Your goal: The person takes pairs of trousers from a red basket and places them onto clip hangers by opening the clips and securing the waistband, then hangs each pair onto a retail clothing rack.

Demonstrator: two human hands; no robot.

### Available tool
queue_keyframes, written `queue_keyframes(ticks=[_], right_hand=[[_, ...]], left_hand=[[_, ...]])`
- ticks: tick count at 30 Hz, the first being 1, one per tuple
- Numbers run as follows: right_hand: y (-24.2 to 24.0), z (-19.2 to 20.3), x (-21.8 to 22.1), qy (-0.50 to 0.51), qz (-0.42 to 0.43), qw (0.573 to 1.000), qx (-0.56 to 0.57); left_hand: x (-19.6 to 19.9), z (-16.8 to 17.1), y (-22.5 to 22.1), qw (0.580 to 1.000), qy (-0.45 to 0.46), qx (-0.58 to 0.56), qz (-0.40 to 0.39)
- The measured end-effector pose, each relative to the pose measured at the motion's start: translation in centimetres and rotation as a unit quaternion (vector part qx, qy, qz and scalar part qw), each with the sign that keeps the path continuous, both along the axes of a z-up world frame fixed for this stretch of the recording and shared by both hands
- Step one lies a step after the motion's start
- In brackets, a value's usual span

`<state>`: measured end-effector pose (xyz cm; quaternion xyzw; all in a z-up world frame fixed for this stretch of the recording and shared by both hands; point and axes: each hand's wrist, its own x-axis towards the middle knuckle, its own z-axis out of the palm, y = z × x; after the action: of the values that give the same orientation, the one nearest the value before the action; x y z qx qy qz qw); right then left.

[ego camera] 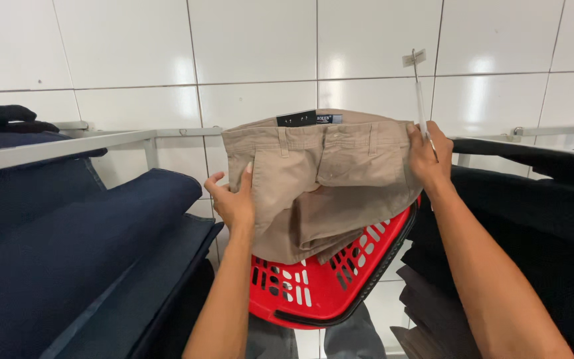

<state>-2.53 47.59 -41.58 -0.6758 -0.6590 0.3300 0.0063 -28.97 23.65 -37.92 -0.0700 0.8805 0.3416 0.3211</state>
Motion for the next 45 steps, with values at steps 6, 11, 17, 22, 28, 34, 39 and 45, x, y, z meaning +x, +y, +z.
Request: queue_keyframes(ticks=[6, 11, 17, 22, 28, 34, 39, 45], right_hand=[[-0.7, 4.1, -2.1, -0.054, 0.025, 0.998, 0.006], [0.5, 5.9, -1.7, -0.07, 0.059, 0.995, -0.028], [1.3, 2.7, 1.7, -0.096, 0.143, 0.981, -0.089], [0.6, 1.2, 1.0, -0.067, 0.116, 0.989, -0.07], [-0.1, 4.8, -1.7, -0.048, 0.103, 0.991, -0.069], [1.2, 2.7, -0.2, -0.019, 0.201, 0.976, 0.08], [1.9, 6.2, -2.9, 0.084, 0.211, 0.972, 0.052], [1.3, 11.1, -8.1, 0.068, 0.265, 0.94, -0.206]], left_hand=[[-0.7, 0.0, -0.6, 0.99, 0.122, 0.004, -0.072], [-3.0, -0.2, -2.9, 0.974, 0.168, 0.041, -0.148], [-4.2, 0.5, -4.1, 0.954, 0.157, 0.045, -0.252], [-4.7, -1.1, -3.9, 0.954, 0.133, 0.018, -0.267], [-5.5, -0.9, -3.4, 0.946, 0.145, -0.028, -0.29], [-6.0, 1.2, 0.1, 0.948, 0.029, 0.106, -0.298], [-7.0, -1.7, 0.5, 0.972, -0.001, 0.116, -0.205], [-8.7, -2.0, 0.4, 0.953, -0.064, 0.192, -0.225]])
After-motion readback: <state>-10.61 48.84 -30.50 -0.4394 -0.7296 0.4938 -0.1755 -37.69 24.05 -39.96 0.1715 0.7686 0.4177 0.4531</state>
